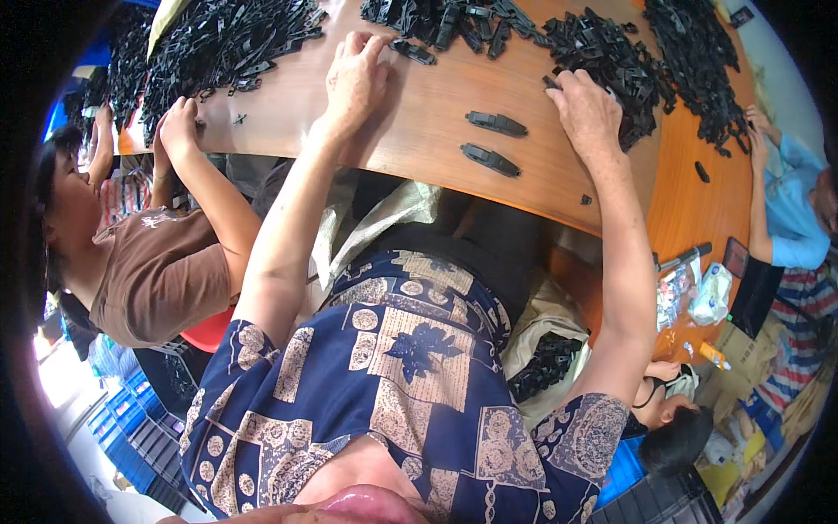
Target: The person assembles black plastic components by fitting smaller plastic pieces together by hand and arranging the assembled parts in stacks on the table.
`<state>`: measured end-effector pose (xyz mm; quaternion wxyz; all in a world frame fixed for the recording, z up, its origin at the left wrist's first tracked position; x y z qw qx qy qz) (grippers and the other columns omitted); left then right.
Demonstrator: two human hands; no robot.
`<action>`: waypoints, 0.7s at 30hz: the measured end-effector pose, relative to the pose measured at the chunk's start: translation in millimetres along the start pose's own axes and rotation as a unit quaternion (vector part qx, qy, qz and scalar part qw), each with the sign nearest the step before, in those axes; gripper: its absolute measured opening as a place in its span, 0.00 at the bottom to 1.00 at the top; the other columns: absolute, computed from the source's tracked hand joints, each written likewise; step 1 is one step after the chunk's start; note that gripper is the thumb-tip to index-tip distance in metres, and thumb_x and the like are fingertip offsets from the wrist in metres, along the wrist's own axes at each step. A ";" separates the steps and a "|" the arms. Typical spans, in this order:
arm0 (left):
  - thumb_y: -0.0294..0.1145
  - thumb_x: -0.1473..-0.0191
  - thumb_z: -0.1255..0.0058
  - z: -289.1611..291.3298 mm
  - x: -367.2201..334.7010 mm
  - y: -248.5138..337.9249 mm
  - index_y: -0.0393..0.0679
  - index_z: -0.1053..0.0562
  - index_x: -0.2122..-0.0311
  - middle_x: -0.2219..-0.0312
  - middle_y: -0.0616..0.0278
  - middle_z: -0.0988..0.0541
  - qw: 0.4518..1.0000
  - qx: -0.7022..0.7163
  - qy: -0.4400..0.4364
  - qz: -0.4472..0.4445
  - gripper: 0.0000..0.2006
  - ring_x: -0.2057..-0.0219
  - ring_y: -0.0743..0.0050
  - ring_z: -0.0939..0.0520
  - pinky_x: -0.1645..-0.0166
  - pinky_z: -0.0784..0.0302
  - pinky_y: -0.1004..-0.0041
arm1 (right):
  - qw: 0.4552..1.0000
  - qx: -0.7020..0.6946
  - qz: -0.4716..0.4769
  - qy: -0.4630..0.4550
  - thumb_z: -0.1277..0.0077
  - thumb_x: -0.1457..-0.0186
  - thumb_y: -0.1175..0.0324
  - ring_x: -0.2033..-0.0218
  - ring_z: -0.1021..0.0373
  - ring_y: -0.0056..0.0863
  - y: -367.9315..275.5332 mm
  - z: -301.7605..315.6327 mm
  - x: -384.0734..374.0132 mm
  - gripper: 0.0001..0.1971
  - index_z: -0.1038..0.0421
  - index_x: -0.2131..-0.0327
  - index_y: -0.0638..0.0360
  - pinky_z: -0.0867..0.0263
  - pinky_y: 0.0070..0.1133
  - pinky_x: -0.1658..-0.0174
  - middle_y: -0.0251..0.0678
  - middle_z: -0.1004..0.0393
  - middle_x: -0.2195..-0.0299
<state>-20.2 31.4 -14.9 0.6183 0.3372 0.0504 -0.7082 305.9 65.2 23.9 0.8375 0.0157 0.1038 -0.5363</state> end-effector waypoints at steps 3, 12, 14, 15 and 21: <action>0.28 0.49 0.43 -4.8 -5.7 -5.1 0.49 0.25 0.54 0.59 0.57 0.26 0.999 -0.005 0.001 -0.031 0.15 0.56 0.51 0.25 0.51 0.26 0.58 | 0.993 -0.110 -0.022 -0.032 0.44 0.42 0.56 0.60 0.25 0.40 -5.8 1.3 3.8 0.14 0.26 0.61 0.57 0.30 0.34 0.59 0.36 0.25 0.63; 0.37 0.46 0.41 -10.1 3.7 65.7 0.45 0.28 0.63 0.69 0.58 0.21 0.988 0.099 -0.114 -0.043 0.11 0.65 0.52 0.18 0.62 0.23 0.60 | 0.973 -0.212 -0.074 -0.056 0.42 0.44 0.57 0.60 0.26 0.38 -1.5 -21.2 0.0 0.13 0.26 0.63 0.56 0.32 0.34 0.57 0.34 0.24 0.65; 0.40 0.41 0.45 -17.2 0.5 79.5 0.46 0.28 0.61 0.70 0.56 0.20 0.979 0.120 -0.155 -0.051 0.10 0.67 0.49 0.18 0.64 0.23 0.57 | 0.962 -0.260 -0.055 -0.069 0.41 0.45 0.62 0.61 0.27 0.40 0.4 -23.5 2.1 0.12 0.30 0.65 0.57 0.32 0.35 0.59 0.34 0.25 0.64; 0.40 0.41 0.45 -19.8 -2.3 79.7 0.46 0.28 0.61 0.70 0.56 0.20 0.979 0.120 -0.156 -0.051 0.10 0.67 0.49 0.18 0.64 0.23 0.57 | 0.961 -0.260 -0.056 -0.070 0.41 0.45 0.62 0.61 0.27 0.40 -2.5 -19.2 3.0 0.12 0.30 0.65 0.57 0.32 0.35 0.59 0.34 0.25 0.64; 0.24 0.50 0.43 -29.3 -19.7 87.8 0.52 0.27 0.50 0.54 0.58 0.25 0.952 0.068 -0.213 -0.209 0.20 0.57 0.54 0.18 0.58 0.21 0.59 | 0.981 -0.192 0.009 -0.036 0.42 0.44 0.65 0.62 0.28 0.45 -14.7 -5.5 16.8 0.12 0.34 0.64 0.58 0.32 0.36 0.60 0.37 0.28 0.64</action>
Point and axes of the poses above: each hand's wrist, its own x-axis away from the middle knuckle, its own z-axis out of the back of the hand, y = z × x, the point moved 2 cm from there along -x, towards the middle knuckle
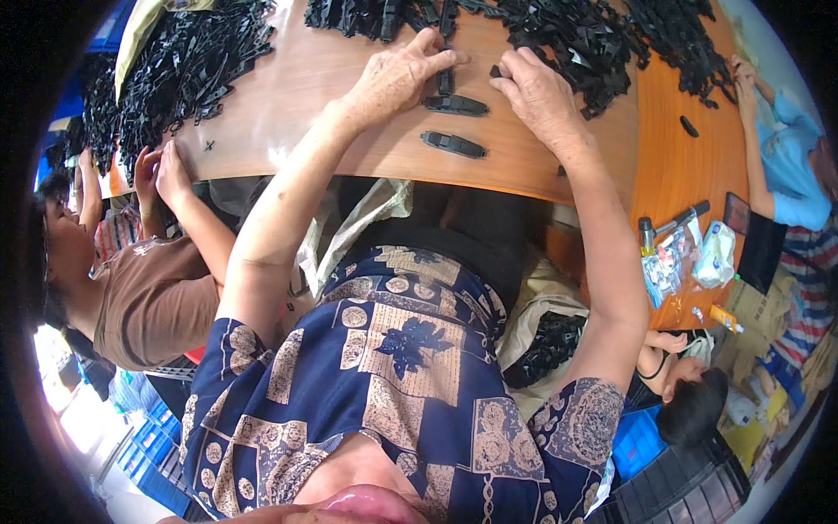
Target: The person assembles black plastic components by fitting smaller plastic pieces together by hand and arranging the assembled parts in stacks on the table.
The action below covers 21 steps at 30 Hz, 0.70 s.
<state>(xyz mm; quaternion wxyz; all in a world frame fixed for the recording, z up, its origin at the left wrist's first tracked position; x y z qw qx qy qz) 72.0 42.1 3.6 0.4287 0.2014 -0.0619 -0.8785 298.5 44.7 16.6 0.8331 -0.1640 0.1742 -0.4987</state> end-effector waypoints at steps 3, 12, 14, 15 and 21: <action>0.26 0.49 0.41 -1.9 -14.1 -0.9 0.49 0.26 0.53 0.54 0.60 0.29 0.999 -0.015 0.018 -0.034 0.17 0.52 0.56 0.21 0.54 0.21 0.60 | 0.998 -0.025 0.019 0.057 0.43 0.43 0.65 0.62 0.28 0.48 6.8 -4.1 0.4 0.11 0.33 0.63 0.59 0.31 0.38 0.60 0.38 0.28 0.64; 0.34 0.47 0.40 -8.2 -8.2 -5.6 0.47 0.26 0.54 0.60 0.60 0.25 0.997 0.065 0.042 0.017 0.15 0.58 0.54 0.20 0.56 0.23 0.60 | 0.996 -0.043 -0.077 -0.021 0.44 0.42 0.61 0.63 0.27 0.48 2.2 19.4 4.1 0.11 0.30 0.66 0.60 0.31 0.38 0.61 0.43 0.25 0.68; 0.35 0.47 0.40 -9.4 -6.6 -10.6 0.45 0.24 0.56 0.63 0.59 0.24 0.993 0.098 0.067 -0.012 0.14 0.61 0.51 0.20 0.57 0.23 0.60 | 0.999 0.004 -0.020 -0.042 0.45 0.42 0.59 0.64 0.26 0.47 -10.3 20.4 6.0 0.12 0.29 0.65 0.58 0.31 0.38 0.62 0.42 0.24 0.71; 0.35 0.47 0.40 -8.4 -7.1 -10.1 0.45 0.24 0.56 0.63 0.59 0.24 0.993 0.100 0.066 -0.009 0.14 0.61 0.51 0.20 0.57 0.23 0.60 | 0.998 0.044 0.014 -0.045 0.45 0.41 0.60 0.67 0.26 0.48 -16.3 21.0 6.5 0.12 0.30 0.66 0.58 0.31 0.39 0.64 0.43 0.23 0.72; 0.35 0.48 0.39 -6.4 -8.2 -9.3 0.43 0.22 0.61 0.66 0.59 0.24 0.988 0.142 0.065 -0.015 0.11 0.62 0.51 0.20 0.59 0.24 0.59 | 0.994 0.078 0.027 -0.067 0.45 0.42 0.63 0.71 0.26 0.51 -29.3 20.3 6.8 0.12 0.35 0.69 0.60 0.31 0.41 0.68 0.48 0.25 0.77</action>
Point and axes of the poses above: each hand's wrist, its own x-axis away from the middle knuckle, its own z-axis out of the back of the hand, y = z × x, the point moved 2 cm from there along -x, towards the middle knuckle
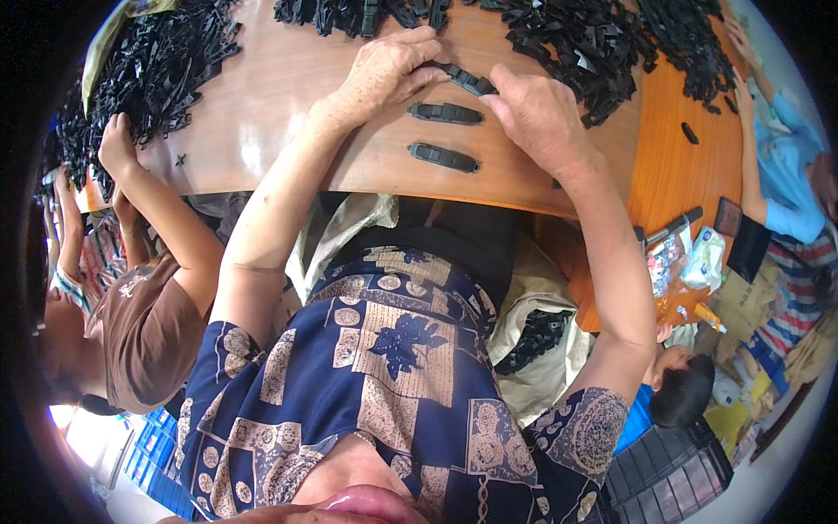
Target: The person assembles black plastic components by fitting smaller plastic pieces together by hand and arranging the assembled parts in stacks on the table.
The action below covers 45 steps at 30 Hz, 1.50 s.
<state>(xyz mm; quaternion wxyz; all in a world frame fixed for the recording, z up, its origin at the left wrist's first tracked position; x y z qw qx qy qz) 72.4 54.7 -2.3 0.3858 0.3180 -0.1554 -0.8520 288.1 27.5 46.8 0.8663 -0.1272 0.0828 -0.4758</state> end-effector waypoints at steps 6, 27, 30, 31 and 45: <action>0.35 0.48 0.39 0.9 -1.3 -5.2 0.44 0.22 0.61 0.67 0.59 0.24 0.999 0.026 -0.011 -0.015 0.10 0.62 0.51 0.20 0.60 0.24 0.59 | 0.997 -0.042 -0.020 0.055 0.44 0.42 0.64 0.72 0.27 0.54 -11.7 -14.0 -4.1 0.11 0.34 0.68 0.60 0.31 0.43 0.68 0.50 0.25 0.77; 0.40 0.46 0.40 -9.4 -55.8 -13.4 0.48 0.26 0.53 0.59 0.55 0.22 0.960 -0.254 -0.074 0.090 0.17 0.57 0.53 0.18 0.53 0.22 0.58 | 0.981 0.067 -0.072 0.170 0.42 0.45 0.66 0.62 0.25 0.41 58.4 6.4 -17.5 0.12 0.28 0.58 0.57 0.28 0.34 0.60 0.42 0.25 0.64; 0.36 0.45 0.43 -8.4 -40.0 -12.8 0.46 0.25 0.55 0.63 0.51 0.19 0.982 -0.158 -0.017 0.103 0.14 0.59 0.47 0.17 0.54 0.22 0.57 | 0.954 -0.170 -0.091 0.228 0.42 0.44 0.66 0.72 0.31 0.28 57.0 5.8 -3.9 0.12 0.28 0.58 0.57 0.32 0.27 0.66 0.35 0.30 0.74; 0.36 0.45 0.43 -10.9 -36.8 -5.4 0.46 0.25 0.55 0.63 0.51 0.19 0.982 -0.156 -0.019 0.101 0.14 0.59 0.47 0.17 0.54 0.22 0.57 | 0.954 -0.170 -0.094 0.229 0.42 0.44 0.66 0.72 0.31 0.28 56.4 2.6 1.7 0.12 0.28 0.58 0.57 0.32 0.27 0.66 0.35 0.30 0.74; 0.31 0.43 0.47 -3.9 -22.1 15.6 0.49 0.28 0.51 0.67 0.52 0.18 0.956 -0.138 -0.100 0.239 0.14 0.64 0.49 0.16 0.59 0.21 0.55 | 0.979 0.012 -0.187 0.081 0.44 0.40 0.59 0.69 0.25 0.50 37.1 -4.7 33.6 0.12 0.26 0.59 0.55 0.28 0.34 0.66 0.43 0.22 0.73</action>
Point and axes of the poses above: each hand's wrist, its own x-axis away from the middle knuckle, its own z-axis out of the back of the hand, y = z × x, the point moved 2 cm from there along -x, towards the middle knuckle
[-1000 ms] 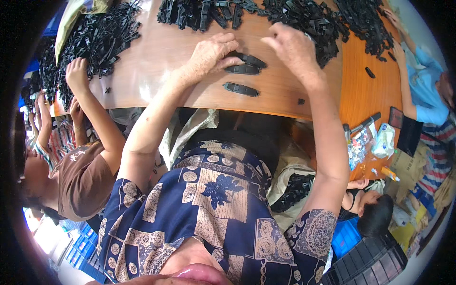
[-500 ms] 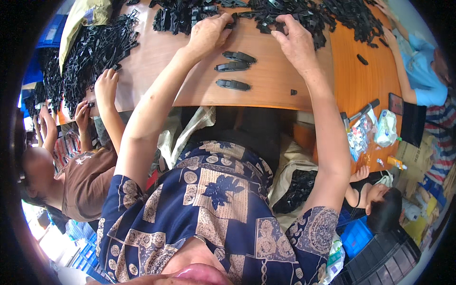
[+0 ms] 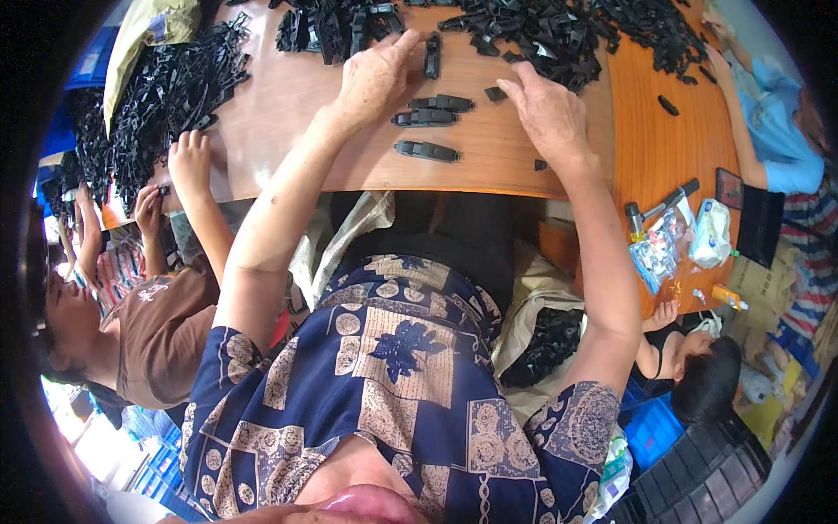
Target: The person assembles black plastic components by fitting smaller plastic pieces together by hand and arranging the assembled parts in stacks on the table.
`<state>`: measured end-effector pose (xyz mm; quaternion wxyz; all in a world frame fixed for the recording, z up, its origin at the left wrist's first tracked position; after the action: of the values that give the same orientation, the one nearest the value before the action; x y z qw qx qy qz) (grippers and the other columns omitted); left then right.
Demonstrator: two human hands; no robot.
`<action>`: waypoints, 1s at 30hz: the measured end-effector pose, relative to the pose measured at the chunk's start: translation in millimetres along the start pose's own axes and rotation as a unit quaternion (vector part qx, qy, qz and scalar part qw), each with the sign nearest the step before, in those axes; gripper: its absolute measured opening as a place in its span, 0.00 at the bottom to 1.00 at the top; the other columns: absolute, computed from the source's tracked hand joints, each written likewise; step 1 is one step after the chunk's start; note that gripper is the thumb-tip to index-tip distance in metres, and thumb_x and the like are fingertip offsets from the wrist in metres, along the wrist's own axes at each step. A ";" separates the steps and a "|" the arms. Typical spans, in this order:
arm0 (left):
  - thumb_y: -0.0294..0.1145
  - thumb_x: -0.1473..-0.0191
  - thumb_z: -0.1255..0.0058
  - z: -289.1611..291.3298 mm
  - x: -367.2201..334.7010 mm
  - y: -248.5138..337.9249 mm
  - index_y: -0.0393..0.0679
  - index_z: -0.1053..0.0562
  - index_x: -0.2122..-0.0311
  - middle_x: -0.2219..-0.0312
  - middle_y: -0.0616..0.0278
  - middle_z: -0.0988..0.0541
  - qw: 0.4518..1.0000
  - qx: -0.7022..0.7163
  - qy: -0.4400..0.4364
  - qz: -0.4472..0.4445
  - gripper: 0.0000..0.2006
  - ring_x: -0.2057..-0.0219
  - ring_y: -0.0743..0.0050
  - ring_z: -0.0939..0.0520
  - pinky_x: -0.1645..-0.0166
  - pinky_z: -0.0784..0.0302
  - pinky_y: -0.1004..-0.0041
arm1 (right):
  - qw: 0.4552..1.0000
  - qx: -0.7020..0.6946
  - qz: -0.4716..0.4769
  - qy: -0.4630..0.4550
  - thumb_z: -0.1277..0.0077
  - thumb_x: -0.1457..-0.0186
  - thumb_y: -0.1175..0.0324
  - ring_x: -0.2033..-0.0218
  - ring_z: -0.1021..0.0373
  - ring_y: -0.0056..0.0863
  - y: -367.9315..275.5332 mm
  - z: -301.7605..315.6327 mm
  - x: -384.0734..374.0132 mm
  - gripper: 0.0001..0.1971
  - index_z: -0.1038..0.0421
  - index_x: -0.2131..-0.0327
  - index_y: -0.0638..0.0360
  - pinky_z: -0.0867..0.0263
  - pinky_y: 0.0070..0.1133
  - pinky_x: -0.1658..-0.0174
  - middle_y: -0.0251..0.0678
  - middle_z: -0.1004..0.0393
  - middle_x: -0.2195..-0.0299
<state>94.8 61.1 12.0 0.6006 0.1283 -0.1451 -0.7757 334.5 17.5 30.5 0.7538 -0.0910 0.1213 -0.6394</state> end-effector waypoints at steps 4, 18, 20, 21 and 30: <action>0.24 0.47 0.45 -6.2 -10.8 -7.8 0.51 0.28 0.49 0.58 0.57 0.27 0.963 -0.048 0.140 -0.224 0.19 0.57 0.52 0.20 0.56 0.21 0.59 | 0.983 -0.024 0.180 -0.010 0.46 0.40 0.65 0.63 0.26 0.48 2.3 14.3 2.4 0.09 0.29 0.58 0.54 0.28 0.38 0.63 0.40 0.25 0.60; 0.32 0.46 0.42 -7.5 5.9 -11.0 0.44 0.26 0.55 0.63 0.57 0.25 0.959 0.099 0.097 -0.245 0.14 0.61 0.49 0.21 0.59 0.24 0.58 | 0.979 -0.073 0.192 -0.008 0.45 0.42 0.67 0.65 0.25 0.47 -22.4 7.6 -15.2 0.09 0.32 0.66 0.62 0.28 0.37 0.65 0.43 0.24 0.67; 0.33 0.46 0.42 -6.4 5.8 -11.4 0.44 0.25 0.56 0.64 0.58 0.25 0.958 0.116 0.094 -0.246 0.13 0.62 0.49 0.21 0.60 0.24 0.58 | 0.978 -0.046 0.200 -0.031 0.45 0.43 0.68 0.66 0.25 0.48 -28.7 8.2 -18.1 0.09 0.33 0.67 0.62 0.28 0.37 0.65 0.44 0.24 0.68; 0.33 0.46 0.42 -6.0 5.9 -12.0 0.44 0.25 0.57 0.65 0.58 0.25 0.956 0.130 0.093 -0.247 0.12 0.62 0.50 0.21 0.60 0.24 0.58 | 0.977 -0.020 0.208 -0.051 0.44 0.43 0.69 0.67 0.25 0.48 -31.4 7.8 -19.4 0.09 0.33 0.68 0.62 0.29 0.37 0.65 0.45 0.24 0.69; 0.34 0.46 0.41 -5.3 5.6 -12.5 0.43 0.24 0.60 0.66 0.59 0.25 0.950 0.168 0.077 -0.250 0.11 0.62 0.51 0.21 0.61 0.24 0.57 | 0.975 -0.044 0.208 -0.066 0.42 0.45 0.70 0.70 0.26 0.50 -38.4 7.7 -21.1 0.11 0.34 0.73 0.64 0.29 0.38 0.67 0.48 0.26 0.74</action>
<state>84.2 58.3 2.2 0.3662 0.3191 -0.1896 -0.8533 297.4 31.8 50.4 0.8719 -0.1390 0.1158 -0.4551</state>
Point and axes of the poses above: each hand's wrist, its own x-axis away from the middle knuckle, its own z-axis out of the back of the hand, y = z × x, the point moved 2 cm from there along -x, towards the middle knuckle
